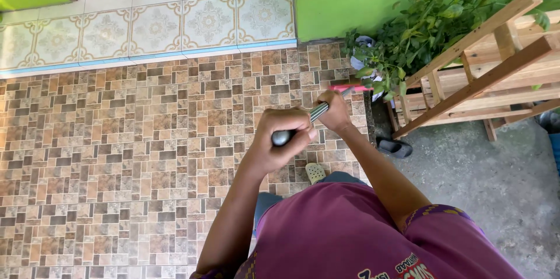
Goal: Sweeping a tiled floor with a long-handled broom.
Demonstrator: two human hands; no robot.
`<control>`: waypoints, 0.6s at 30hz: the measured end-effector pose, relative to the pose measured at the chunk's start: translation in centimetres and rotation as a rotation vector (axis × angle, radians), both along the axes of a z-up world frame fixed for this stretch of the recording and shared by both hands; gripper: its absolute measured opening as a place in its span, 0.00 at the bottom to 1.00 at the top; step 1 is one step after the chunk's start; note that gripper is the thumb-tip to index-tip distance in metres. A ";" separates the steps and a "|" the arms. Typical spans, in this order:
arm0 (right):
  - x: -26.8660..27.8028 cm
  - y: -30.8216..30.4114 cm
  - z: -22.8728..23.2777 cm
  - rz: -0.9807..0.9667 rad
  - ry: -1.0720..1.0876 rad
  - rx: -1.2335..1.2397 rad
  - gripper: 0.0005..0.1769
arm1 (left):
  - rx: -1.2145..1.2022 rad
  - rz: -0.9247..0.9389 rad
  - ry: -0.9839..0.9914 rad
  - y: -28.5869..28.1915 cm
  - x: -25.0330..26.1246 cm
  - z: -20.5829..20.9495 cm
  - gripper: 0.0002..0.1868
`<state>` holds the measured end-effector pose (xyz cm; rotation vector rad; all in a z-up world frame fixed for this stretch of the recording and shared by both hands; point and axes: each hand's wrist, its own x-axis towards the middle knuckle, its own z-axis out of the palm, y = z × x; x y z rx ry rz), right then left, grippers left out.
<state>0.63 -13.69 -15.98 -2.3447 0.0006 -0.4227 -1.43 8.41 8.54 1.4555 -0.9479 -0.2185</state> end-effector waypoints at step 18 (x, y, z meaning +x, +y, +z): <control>-3.8 15.3 -9.9 -0.060 0.011 0.132 0.06 | -0.006 0.135 0.055 14.6 -3.7 -9.2 0.10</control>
